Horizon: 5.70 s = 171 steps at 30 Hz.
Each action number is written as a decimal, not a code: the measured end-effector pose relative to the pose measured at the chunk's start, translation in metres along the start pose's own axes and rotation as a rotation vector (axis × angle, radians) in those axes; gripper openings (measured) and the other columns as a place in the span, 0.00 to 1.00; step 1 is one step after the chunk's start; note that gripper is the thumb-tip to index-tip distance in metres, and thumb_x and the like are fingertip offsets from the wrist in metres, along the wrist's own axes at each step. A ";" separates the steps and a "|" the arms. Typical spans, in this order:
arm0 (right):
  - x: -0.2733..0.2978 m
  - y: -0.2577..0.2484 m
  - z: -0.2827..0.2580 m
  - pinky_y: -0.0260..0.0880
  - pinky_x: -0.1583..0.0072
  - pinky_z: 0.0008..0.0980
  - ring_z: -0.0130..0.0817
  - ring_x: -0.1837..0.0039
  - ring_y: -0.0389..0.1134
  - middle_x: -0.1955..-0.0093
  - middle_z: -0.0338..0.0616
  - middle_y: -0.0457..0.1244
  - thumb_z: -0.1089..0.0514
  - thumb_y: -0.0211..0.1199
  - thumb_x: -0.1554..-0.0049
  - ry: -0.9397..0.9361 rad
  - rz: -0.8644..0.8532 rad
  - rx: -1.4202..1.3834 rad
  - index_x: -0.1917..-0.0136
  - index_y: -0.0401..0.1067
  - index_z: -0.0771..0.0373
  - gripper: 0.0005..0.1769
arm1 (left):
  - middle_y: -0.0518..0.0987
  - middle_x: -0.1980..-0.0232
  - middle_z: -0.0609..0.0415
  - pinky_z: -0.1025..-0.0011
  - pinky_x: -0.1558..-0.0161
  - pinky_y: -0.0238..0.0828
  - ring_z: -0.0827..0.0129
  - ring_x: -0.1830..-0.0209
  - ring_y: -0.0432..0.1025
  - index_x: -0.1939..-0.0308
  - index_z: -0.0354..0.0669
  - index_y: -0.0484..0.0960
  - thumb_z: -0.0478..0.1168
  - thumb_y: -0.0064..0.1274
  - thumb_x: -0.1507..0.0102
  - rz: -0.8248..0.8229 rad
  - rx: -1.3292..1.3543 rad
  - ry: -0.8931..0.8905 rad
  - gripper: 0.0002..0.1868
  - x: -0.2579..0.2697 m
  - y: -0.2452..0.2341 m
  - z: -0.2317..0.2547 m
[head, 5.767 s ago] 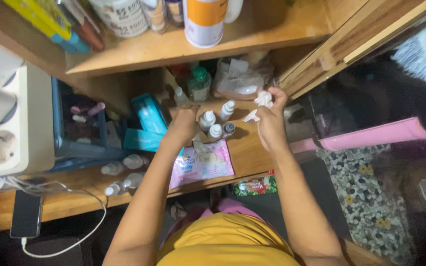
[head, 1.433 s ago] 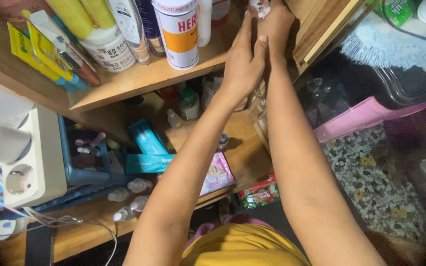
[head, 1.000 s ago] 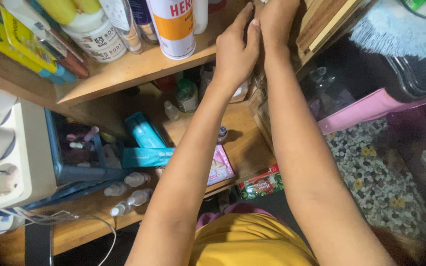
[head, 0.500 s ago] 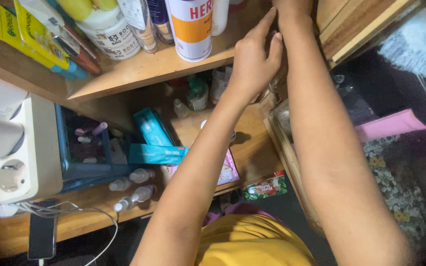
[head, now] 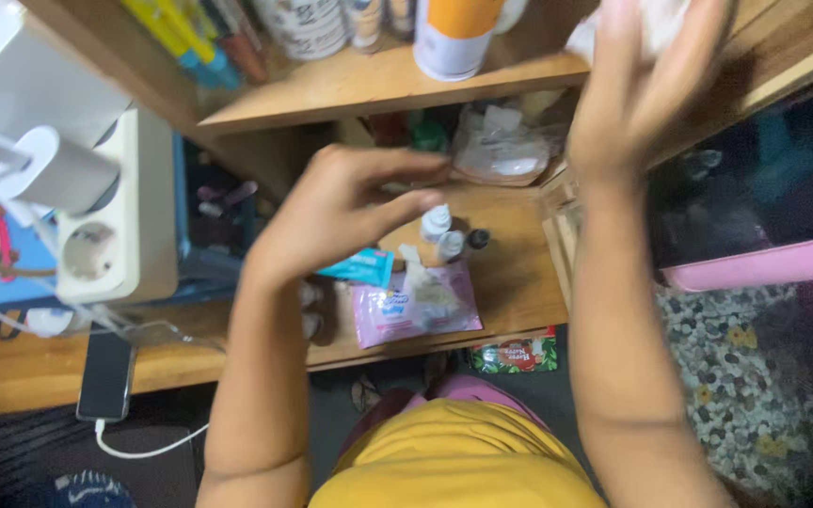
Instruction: The person wipes the surfaces of a wooden cabinet and cleans various cosmetic bottles and boxes using a white tissue. They handle items one at a time, wiping them and placing them back on the shelves.
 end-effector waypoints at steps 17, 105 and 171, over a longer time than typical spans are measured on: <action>0.327 0.200 -0.124 0.69 0.40 0.47 0.63 0.42 0.67 0.44 0.67 0.64 0.71 0.56 0.46 0.144 -0.962 -0.184 0.42 0.69 0.72 0.18 | 0.81 0.61 0.34 0.52 0.56 0.72 0.40 0.57 0.76 0.59 0.35 0.86 0.37 0.53 0.40 0.271 -0.372 -0.444 0.10 0.228 -0.035 -0.093; 0.076 -0.035 -0.194 0.67 0.26 0.43 0.43 0.28 0.68 0.29 0.60 0.65 0.52 0.64 0.35 0.775 -0.825 -0.774 0.29 0.66 0.73 0.29 | 0.76 0.61 0.37 0.71 0.78 0.67 0.64 0.80 0.70 0.37 0.21 0.69 0.57 0.47 0.28 -0.649 1.709 -0.031 0.35 0.120 0.078 -0.028; 0.094 -0.002 -0.174 0.64 0.24 0.48 0.56 0.21 0.59 0.32 0.52 0.67 0.76 0.61 0.40 -0.162 -0.404 0.345 0.35 0.76 0.63 0.22 | 0.73 0.43 0.40 0.57 0.40 0.69 0.47 0.44 0.71 0.40 0.36 0.70 0.32 0.65 0.40 0.706 -0.199 0.271 0.27 0.084 0.077 0.001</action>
Point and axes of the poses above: each hand's wrist, its own x-axis away from the middle knuckle, its own y-axis out of the palm, z = x × y, the point moved 2 cm from there along -x, towards the middle knuckle
